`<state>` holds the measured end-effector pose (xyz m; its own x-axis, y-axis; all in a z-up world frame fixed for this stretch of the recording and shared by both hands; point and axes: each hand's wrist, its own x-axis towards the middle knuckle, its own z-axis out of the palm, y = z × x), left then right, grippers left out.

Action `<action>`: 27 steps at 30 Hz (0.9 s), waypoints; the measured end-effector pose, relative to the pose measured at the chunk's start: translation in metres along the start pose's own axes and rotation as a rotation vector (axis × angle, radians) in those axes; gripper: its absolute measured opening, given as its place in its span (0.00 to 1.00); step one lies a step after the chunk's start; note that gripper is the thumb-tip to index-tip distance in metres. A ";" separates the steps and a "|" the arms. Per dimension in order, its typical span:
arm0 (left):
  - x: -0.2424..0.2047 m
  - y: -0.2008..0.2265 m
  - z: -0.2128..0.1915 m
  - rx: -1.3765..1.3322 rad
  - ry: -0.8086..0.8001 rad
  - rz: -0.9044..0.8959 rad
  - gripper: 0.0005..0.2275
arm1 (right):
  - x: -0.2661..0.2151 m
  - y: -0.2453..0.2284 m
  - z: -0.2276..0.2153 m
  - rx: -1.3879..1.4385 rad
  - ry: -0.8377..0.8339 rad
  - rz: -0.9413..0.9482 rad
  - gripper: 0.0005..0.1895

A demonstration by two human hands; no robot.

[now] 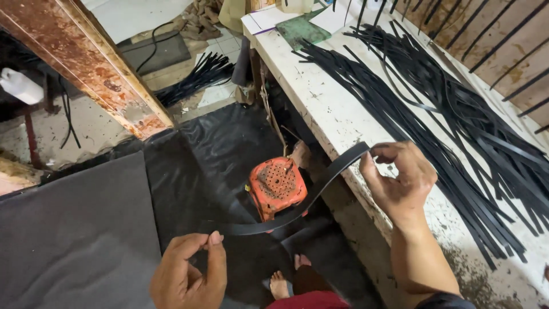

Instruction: The person selects black cable strips from a pile, cuts them with scissors, and uses a small handheld device to process the ends. The person then hangs the processed strips on a wall-mounted rack using colorful clothespins.

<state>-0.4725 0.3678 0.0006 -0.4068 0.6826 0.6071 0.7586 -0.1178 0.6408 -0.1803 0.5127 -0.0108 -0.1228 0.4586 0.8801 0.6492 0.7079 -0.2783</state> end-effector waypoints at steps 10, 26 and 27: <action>0.053 0.017 0.051 0.024 0.067 -0.158 0.06 | 0.077 0.052 0.076 0.146 0.010 -0.052 0.07; 0.120 0.020 0.124 -0.084 0.205 -0.219 0.05 | 0.162 0.119 0.150 0.207 -0.026 0.010 0.06; 0.124 0.017 0.129 -0.073 0.194 -0.196 0.06 | 0.167 0.123 0.155 0.234 -0.016 0.016 0.07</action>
<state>-0.4444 0.5436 0.0254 -0.6372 0.5475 0.5424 0.6202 -0.0535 0.7826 -0.2375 0.7599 0.0424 -0.1273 0.4777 0.8693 0.4598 0.8049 -0.3750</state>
